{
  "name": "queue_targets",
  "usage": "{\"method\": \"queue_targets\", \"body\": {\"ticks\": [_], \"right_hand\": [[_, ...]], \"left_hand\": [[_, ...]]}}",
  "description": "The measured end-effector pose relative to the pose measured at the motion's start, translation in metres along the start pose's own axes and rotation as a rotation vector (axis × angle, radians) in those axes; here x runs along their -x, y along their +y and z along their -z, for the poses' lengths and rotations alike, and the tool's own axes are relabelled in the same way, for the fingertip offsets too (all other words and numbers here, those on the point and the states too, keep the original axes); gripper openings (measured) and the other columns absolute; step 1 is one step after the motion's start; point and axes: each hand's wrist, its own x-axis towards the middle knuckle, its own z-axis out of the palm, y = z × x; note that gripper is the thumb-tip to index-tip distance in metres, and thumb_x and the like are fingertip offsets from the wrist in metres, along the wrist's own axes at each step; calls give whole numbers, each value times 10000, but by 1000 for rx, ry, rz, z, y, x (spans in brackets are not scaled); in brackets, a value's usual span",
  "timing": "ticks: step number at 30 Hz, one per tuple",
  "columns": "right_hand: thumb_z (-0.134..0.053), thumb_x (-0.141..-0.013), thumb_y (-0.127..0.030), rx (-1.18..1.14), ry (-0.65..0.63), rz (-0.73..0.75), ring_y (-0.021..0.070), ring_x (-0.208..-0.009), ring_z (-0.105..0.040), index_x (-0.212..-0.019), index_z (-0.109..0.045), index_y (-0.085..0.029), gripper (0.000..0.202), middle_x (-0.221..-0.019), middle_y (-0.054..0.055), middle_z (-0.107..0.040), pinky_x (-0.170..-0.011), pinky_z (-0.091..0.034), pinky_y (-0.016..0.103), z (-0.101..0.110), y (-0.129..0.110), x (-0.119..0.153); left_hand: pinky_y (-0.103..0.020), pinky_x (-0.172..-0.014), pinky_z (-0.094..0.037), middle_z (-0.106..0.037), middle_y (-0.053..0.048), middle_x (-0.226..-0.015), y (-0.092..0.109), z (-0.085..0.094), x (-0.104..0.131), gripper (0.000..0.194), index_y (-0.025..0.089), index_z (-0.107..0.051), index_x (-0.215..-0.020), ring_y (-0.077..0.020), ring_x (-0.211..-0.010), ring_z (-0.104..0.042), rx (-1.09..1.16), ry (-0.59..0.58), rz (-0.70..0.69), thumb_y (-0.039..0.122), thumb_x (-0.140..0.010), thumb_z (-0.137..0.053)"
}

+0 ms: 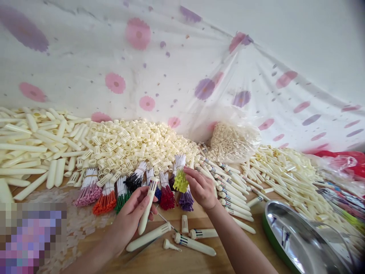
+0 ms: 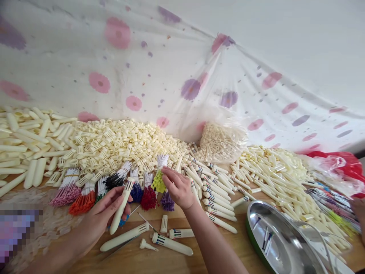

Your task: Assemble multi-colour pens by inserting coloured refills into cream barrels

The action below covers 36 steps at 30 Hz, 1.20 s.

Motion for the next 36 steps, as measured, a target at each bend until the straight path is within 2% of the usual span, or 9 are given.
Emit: {"method": "queue_targets", "body": {"ticks": [3, 6, 10, 13, 18, 22, 29, 32, 36], "right_hand": [[-431, -845, -20, 9, 10, -12, 199, -1033, -621, -1058, -505, -187, 280, -1017, 131, -672, -718, -558, 288, -10, 3, -2], [-419, -854, -40, -3, -17, -62, 187, -1010, -630, -1067, -515, -208, 288, -1048, 118, -668, -731, -551, 286, -23, 10, -3], [-374, -860, -48, -128, -196, -212, 196, -1032, -617, -1051, -559, -208, 311, -1113, 112, -646, -813, -531, 329, -46, 20, -12], [-419, -839, -56, -191, -296, -230, 183, -958, -647, -1082, -566, -219, 327, -1088, 80, -662, -798, -536, 312, -58, 24, -18], [-475, -804, -95, -257, -330, -325, 160, -1001, -625, -1176, -475, -183, 382, -1103, 72, -647, -840, -523, 294, -52, 33, -15], [-456, -863, -135, -232, -300, -404, 149, -889, -655, -1069, -521, -169, 219, -981, 73, -679, -773, -535, 284, -47, 35, -12], [-516, -844, -92, -198, -393, -213, 167, -793, -640, -922, -611, -181, 152, -858, 52, -693, -706, -504, 270, -63, 22, -27], [-509, -842, -77, -167, -444, -108, 177, -776, -627, -915, -608, -172, 156, -821, 64, -681, -682, -490, 275, -67, 24, -31], [-496, -872, -123, -149, -504, 37, 165, -804, -619, -899, -598, -174, 117, -821, 69, -661, -699, -490, 267, -69, 29, -35]], "left_hand": [[-187, -456, -365, -560, 40, -692, 0, 2, -2, 312, 211, -540, -930, -75, -513, -435, -8, 14, -76, 467, -767, -611], [-176, -443, -324, -509, 53, -704, 0, 3, -4, 258, 207, -539, -857, -58, -499, -377, -10, -17, -117, 454, -795, -583], [-180, -429, -290, -465, 68, -653, -1, 6, -8, 287, 222, -532, -951, -63, -478, -349, -67, -44, -107, 457, -795, -582], [-189, -432, -291, -461, 72, -629, -1, 9, -12, 348, 222, -526, -1007, -73, -479, -364, -114, -22, -113, 479, -780, -589], [-222, -524, -395, -534, 45, -654, 6, 12, -19, 316, 213, -542, -902, -115, -565, -477, -176, -12, -177, 507, -788, -559], [-239, -593, -432, -611, 8, -761, 15, 9, -30, 312, 207, -551, -797, -138, -648, -553, -330, 16, -172, 518, -802, -525], [-295, -588, -506, -645, -10, -750, 20, -5, -62, 322, 200, -529, -848, -207, -719, -655, -251, 78, -165, 511, -770, -562], [-306, -580, -529, -657, -25, -756, 19, -10, -74, 289, 203, -519, -836, -237, -818, -660, -233, 81, -175, 473, -762, -592], [-344, -627, -539, -660, -25, -711, 17, -14, -88, 250, 199, -516, -783, -247, -807, -669, -212, 101, -181, 420, -754, -630]]}}
